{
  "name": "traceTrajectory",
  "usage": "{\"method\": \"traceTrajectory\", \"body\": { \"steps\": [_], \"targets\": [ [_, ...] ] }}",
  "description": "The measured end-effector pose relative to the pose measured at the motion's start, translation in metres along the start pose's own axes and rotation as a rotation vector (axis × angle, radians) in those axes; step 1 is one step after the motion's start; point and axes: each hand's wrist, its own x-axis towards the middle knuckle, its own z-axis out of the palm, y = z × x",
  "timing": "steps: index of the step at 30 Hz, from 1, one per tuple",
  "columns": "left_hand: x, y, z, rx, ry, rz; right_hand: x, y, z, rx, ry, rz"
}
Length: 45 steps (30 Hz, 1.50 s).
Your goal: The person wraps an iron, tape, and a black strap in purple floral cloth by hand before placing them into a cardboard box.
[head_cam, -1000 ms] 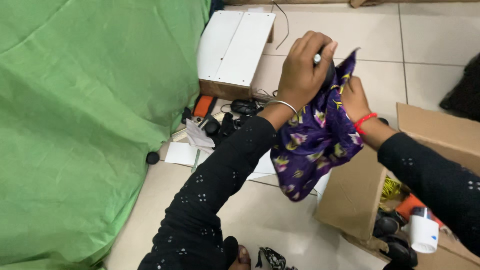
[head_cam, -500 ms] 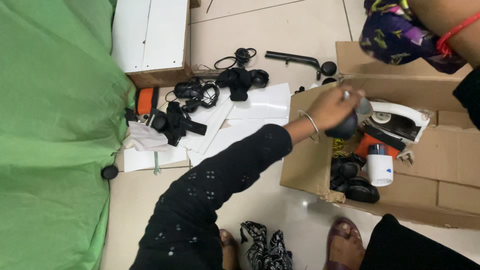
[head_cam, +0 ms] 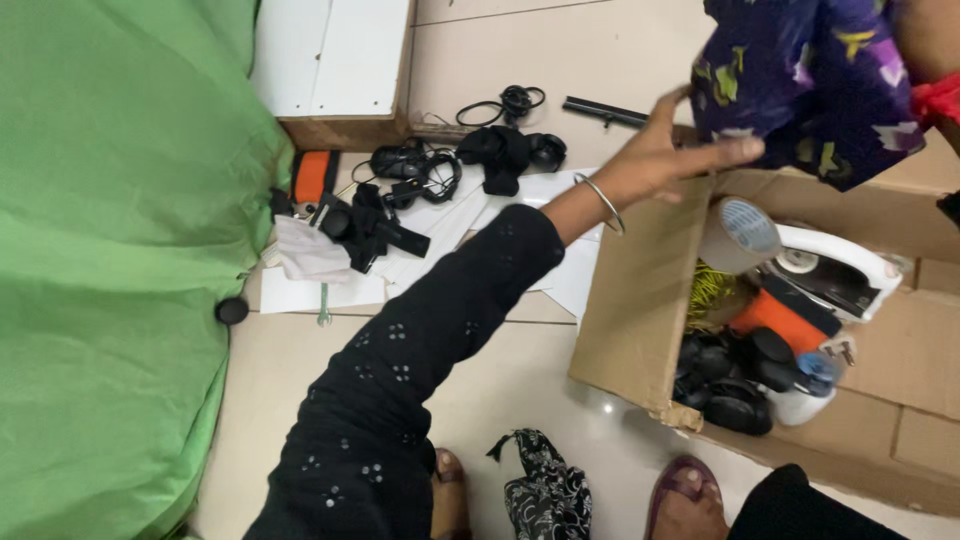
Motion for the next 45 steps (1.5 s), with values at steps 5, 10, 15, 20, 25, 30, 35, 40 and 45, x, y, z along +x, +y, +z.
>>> {"method": "traceTrajectory", "body": {
  "steps": [5, 10, 15, 20, 25, 30, 35, 40, 45],
  "targets": [
    [-0.038, 0.061, -0.091, -0.513, -0.013, 0.297, 0.037, -0.077, 0.028, 0.519, 0.022, 0.095],
    [-0.039, 0.059, -0.146, -0.483, 0.387, 0.43, 0.064, -0.174, 0.055, 0.759, -0.037, 0.051],
    [-0.05, 0.031, -0.192, -0.346, 0.69, 0.472, 0.086, -0.231, 0.065, 0.605, 0.037, -0.179],
    [-0.045, -0.001, -0.227, -0.39, 0.675, 0.472, 0.098, -0.241, 0.096, 1.485, -0.571, 0.382],
    [-0.045, -0.023, -0.245, 0.089, 0.461, 0.652, 0.091, -0.22, 0.147, 1.183, -0.761, 0.305],
    [-0.049, -0.055, -0.237, 0.121, 0.444, 0.389, 0.073, -0.176, 0.188, 0.908, -0.663, 0.543],
    [-0.029, -0.116, -0.221, 0.34, 0.58, 0.126, 0.041, -0.053, 0.245, 1.098, -0.434, 0.511],
    [-0.011, -0.155, -0.177, 0.706, 0.473, -0.086, 0.005, 0.014, 0.278, 1.099, -0.191, 0.806],
    [0.033, -0.219, -0.148, 1.379, 0.429, 0.165, -0.007, -0.008, 0.252, 1.08, -0.388, 0.945]
  ]
}}
